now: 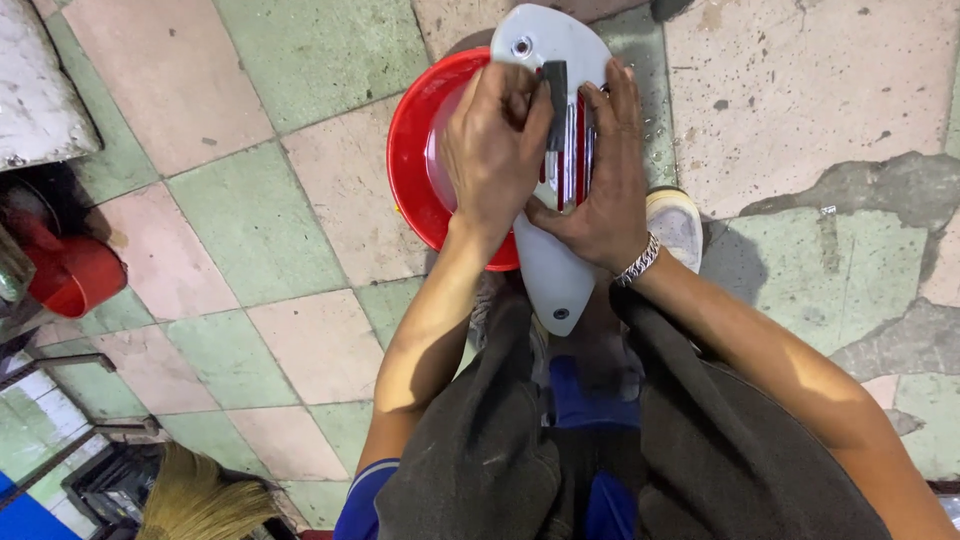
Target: The person scrubs a white motorcycle part with red stripes using a dark sponge over a red basin. They hold the part with one hand and scrub the surface and edges with the other, occasionally turning the part to clean different areas.
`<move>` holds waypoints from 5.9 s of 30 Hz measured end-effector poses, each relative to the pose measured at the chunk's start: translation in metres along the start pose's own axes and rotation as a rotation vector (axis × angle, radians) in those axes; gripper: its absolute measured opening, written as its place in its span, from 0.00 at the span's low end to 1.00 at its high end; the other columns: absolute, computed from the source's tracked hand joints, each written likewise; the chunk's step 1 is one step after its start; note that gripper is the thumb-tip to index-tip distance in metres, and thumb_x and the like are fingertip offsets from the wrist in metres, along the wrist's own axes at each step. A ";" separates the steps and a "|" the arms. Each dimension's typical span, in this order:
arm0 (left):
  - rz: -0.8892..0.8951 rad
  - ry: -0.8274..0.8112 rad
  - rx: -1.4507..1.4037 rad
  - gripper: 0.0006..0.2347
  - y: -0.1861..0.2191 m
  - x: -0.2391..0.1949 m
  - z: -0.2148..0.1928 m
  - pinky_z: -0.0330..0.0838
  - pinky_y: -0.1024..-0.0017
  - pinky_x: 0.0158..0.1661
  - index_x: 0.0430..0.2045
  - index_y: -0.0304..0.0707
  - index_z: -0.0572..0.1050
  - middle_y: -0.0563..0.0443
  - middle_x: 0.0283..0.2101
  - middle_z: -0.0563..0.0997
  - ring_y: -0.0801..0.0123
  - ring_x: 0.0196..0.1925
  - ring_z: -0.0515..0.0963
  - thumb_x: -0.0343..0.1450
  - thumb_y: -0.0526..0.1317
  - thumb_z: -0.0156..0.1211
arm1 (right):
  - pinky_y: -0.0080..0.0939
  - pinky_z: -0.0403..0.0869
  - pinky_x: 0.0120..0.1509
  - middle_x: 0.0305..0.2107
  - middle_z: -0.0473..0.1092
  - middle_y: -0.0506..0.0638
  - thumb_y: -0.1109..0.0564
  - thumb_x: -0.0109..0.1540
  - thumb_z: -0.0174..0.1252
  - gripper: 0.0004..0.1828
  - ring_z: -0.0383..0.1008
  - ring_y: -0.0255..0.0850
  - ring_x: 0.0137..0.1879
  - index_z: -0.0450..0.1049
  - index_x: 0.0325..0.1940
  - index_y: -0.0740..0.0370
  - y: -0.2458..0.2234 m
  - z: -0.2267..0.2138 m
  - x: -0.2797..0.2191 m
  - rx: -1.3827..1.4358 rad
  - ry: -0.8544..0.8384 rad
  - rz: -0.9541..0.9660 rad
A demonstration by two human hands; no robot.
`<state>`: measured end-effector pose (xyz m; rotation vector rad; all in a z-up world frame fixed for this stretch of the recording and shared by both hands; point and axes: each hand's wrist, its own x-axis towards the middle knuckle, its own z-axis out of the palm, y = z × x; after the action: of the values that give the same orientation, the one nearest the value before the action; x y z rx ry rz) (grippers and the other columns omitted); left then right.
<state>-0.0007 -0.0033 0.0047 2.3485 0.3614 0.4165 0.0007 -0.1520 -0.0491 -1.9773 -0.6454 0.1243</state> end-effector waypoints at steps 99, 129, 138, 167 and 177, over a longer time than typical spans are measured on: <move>-0.570 0.211 0.083 0.08 0.009 -0.088 -0.054 0.72 0.68 0.35 0.34 0.40 0.77 0.53 0.28 0.81 0.68 0.30 0.78 0.69 0.44 0.61 | 0.52 0.77 0.57 0.79 0.46 0.59 0.26 0.62 0.74 0.61 0.74 0.58 0.75 0.49 0.83 0.56 -0.037 0.039 -0.033 -0.233 -0.093 -0.065; -0.312 0.318 0.157 0.09 0.000 -0.088 -0.040 0.69 0.71 0.32 0.34 0.38 0.73 0.54 0.30 0.76 0.69 0.30 0.74 0.76 0.44 0.54 | 0.55 0.72 0.71 0.79 0.44 0.63 0.07 0.65 0.48 0.65 0.68 0.65 0.80 0.38 0.85 0.55 -0.036 0.047 -0.043 -0.377 -0.200 0.014; -0.277 0.331 0.185 0.06 0.002 -0.083 -0.037 0.70 0.69 0.32 0.36 0.38 0.72 0.52 0.32 0.75 0.68 0.30 0.73 0.76 0.41 0.54 | 0.54 0.73 0.70 0.81 0.42 0.61 0.18 0.70 0.52 0.57 0.69 0.63 0.81 0.36 0.87 0.51 -0.035 0.049 -0.044 -0.356 -0.193 0.038; -0.362 0.237 0.154 0.06 0.002 -0.086 -0.043 0.69 0.70 0.26 0.32 0.35 0.71 0.51 0.28 0.75 0.69 0.26 0.72 0.75 0.39 0.56 | 0.52 0.75 0.75 0.83 0.36 0.54 0.06 0.65 0.44 0.65 0.66 0.55 0.86 0.33 0.88 0.47 -0.036 0.051 -0.040 -0.351 -0.180 0.022; -0.330 0.262 0.179 0.08 0.000 -0.083 -0.043 0.66 0.69 0.27 0.30 0.37 0.69 0.52 0.27 0.73 0.68 0.27 0.69 0.75 0.41 0.56 | 0.55 0.73 0.80 0.83 0.37 0.54 0.07 0.65 0.46 0.64 0.61 0.56 0.87 0.33 0.88 0.47 -0.039 0.049 -0.039 -0.329 -0.177 0.024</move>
<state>-0.0927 -0.0081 0.0181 2.3491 0.9293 0.5499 -0.0648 -0.1180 -0.0466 -2.3095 -0.7968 0.2219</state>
